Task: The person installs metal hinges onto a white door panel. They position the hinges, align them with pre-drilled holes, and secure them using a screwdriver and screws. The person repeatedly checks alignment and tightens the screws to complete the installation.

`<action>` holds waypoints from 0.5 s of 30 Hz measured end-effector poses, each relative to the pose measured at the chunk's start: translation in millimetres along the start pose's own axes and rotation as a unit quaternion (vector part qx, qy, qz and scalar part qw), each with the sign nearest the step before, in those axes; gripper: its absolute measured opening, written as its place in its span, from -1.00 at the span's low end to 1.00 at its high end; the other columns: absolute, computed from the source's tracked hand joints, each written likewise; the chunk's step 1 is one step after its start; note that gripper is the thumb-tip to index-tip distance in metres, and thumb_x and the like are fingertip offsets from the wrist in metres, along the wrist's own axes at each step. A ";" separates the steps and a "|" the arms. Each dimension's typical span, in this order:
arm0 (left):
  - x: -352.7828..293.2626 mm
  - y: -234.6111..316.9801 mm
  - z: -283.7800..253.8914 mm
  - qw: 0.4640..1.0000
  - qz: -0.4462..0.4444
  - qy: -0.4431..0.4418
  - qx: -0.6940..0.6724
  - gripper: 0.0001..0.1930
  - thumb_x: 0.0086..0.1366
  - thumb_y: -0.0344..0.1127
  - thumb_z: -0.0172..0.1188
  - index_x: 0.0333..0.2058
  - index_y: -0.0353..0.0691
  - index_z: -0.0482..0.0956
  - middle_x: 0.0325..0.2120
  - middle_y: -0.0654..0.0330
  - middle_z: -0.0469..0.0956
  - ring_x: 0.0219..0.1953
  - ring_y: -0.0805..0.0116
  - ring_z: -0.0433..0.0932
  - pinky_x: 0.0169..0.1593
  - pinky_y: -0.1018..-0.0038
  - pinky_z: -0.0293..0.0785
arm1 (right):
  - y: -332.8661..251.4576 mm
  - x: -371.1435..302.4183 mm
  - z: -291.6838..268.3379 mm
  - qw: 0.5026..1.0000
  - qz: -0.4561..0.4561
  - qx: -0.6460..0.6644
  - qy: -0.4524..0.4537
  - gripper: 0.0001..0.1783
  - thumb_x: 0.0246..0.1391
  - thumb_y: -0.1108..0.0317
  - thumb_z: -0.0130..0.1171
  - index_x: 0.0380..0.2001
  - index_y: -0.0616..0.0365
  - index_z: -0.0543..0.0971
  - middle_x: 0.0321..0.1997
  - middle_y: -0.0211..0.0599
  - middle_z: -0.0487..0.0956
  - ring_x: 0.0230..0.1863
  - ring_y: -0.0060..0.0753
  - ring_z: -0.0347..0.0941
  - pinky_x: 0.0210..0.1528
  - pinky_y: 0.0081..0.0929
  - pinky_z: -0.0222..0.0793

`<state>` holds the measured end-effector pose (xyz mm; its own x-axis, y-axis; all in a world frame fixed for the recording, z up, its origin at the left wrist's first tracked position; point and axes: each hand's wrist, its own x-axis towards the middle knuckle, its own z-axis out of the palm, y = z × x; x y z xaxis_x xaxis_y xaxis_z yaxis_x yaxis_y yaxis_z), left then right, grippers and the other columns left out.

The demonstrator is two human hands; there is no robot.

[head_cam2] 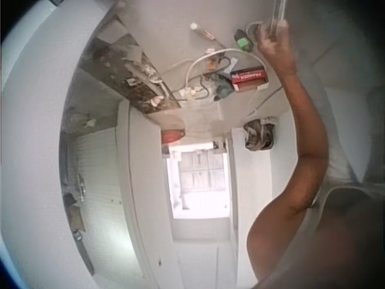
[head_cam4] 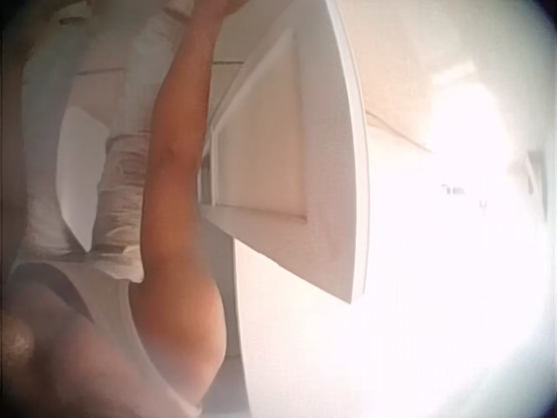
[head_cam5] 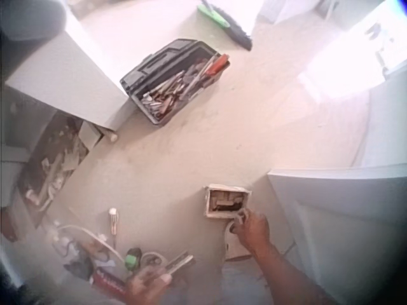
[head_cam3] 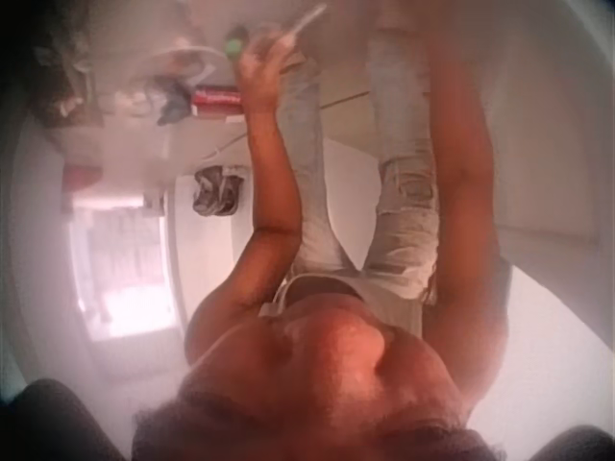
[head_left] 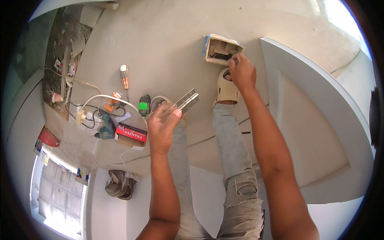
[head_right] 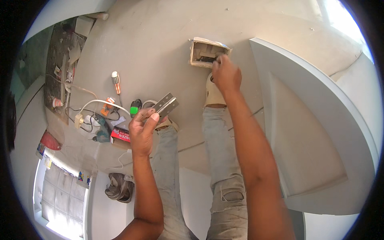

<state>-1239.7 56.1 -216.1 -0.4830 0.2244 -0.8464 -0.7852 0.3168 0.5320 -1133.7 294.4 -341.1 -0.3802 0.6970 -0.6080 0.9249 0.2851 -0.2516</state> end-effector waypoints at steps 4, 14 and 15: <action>-0.6 -6.0 -3.5 0.999 0.022 0.001 0.036 -0.75 0.23 -0.34 0.34 -0.19 -0.39 0.61 -0.30 0.24 0.58 -0.26 0.48 0.54 -0.14 0.55 0.46 | -23.2 43.6 8.5 0.969 -0.019 -0.213 -0.125 -0.75 0.12 0.27 0.12 -0.28 0.16 0.70 -0.21 -0.05 0.69 -0.15 -0.01 0.65 -0.16 -0.09 0.57; -3.7 -2.5 9.1 0.995 0.013 -0.055 0.079 -0.78 0.20 -0.23 0.40 -0.27 -0.22 0.65 -0.33 0.35 0.59 -0.23 0.59 0.48 -0.10 0.57 0.41 | -9.8 64.7 20.9 0.927 -0.158 -0.324 -0.101 -0.74 0.15 0.36 0.00 -0.33 0.15 0.70 -0.21 0.02 0.67 -0.12 0.09 0.61 -0.12 -0.03 0.53; -4.3 -2.4 10.8 0.994 0.011 -0.058 0.095 -0.77 0.21 -0.23 0.39 -0.27 -0.23 0.64 -0.34 0.34 0.59 -0.24 0.59 0.48 -0.11 0.56 0.42 | -6.1 63.4 18.7 0.925 -0.157 -0.330 -0.100 -0.75 0.14 0.39 0.00 -0.33 0.17 0.69 -0.19 0.04 0.66 -0.11 0.11 0.61 -0.11 -0.03 0.53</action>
<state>-1231.5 64.3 -213.5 -0.4424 0.3342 -0.8322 -0.6829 0.4760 0.5541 -1163.5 324.6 -392.2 -0.5626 0.3948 -0.7263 0.5431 0.8389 0.0353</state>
